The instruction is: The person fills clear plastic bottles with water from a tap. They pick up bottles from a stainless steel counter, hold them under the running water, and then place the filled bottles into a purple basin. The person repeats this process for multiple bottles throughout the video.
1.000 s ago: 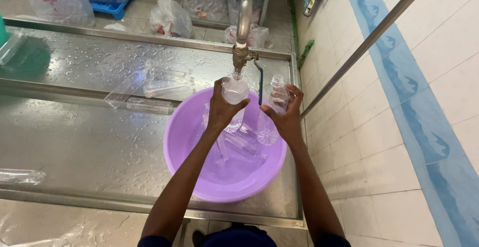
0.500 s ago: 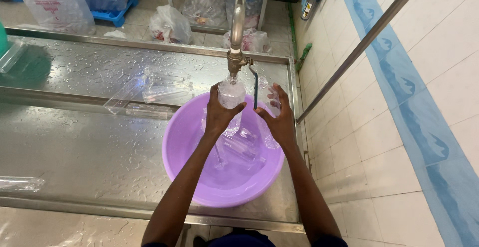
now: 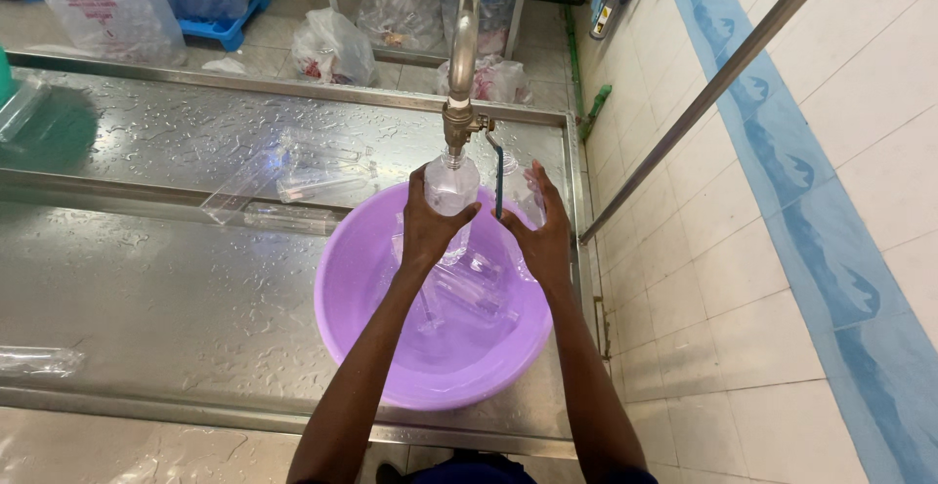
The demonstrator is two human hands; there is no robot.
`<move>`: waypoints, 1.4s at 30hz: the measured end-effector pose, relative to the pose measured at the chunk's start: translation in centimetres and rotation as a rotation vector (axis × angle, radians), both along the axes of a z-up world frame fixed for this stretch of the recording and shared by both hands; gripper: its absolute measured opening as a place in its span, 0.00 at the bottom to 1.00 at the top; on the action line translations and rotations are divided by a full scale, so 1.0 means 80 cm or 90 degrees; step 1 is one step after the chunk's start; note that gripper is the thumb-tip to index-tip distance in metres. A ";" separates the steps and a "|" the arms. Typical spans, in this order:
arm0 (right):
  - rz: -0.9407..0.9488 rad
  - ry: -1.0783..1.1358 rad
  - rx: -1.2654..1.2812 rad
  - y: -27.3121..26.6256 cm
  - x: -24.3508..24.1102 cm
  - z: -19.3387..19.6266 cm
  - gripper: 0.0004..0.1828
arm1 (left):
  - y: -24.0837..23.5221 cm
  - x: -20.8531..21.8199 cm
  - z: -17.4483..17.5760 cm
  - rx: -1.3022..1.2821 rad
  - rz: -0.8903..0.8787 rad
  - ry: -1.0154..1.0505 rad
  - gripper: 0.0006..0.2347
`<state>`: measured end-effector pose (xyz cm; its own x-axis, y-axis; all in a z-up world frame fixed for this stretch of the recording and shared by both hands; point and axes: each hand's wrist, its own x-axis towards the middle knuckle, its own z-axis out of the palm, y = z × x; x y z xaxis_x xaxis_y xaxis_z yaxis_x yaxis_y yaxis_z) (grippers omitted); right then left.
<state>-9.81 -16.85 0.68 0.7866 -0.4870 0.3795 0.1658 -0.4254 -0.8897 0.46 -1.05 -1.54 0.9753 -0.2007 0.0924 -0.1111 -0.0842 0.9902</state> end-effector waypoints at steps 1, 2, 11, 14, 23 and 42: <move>-0.001 0.001 0.012 -0.001 0.001 -0.002 0.53 | 0.000 -0.001 0.001 -0.006 -0.001 0.000 0.41; -0.003 0.003 0.024 -0.001 0.001 -0.005 0.54 | 0.001 -0.002 0.002 -0.011 -0.002 0.001 0.42; -0.005 0.011 0.036 0.005 0.000 0.002 0.54 | -0.001 -0.003 -0.004 -0.006 -0.003 -0.010 0.42; -0.012 0.005 0.035 0.007 0.000 0.003 0.54 | 0.000 -0.001 -0.007 -0.002 -0.005 -0.008 0.42; -0.018 0.005 -0.005 0.003 0.004 0.004 0.52 | 0.004 -0.002 -0.013 0.011 -0.018 -0.015 0.43; 0.145 -0.011 0.135 0.048 0.050 -0.036 0.54 | 0.095 -0.034 -0.067 0.007 0.084 0.066 0.42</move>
<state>-5.82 -13.02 -2.19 0.8789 -0.3686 0.3027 0.2519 -0.1801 -0.9508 -2.26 6.52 -6.93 0.9974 -0.0714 -0.0119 0.0046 -0.1021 0.9948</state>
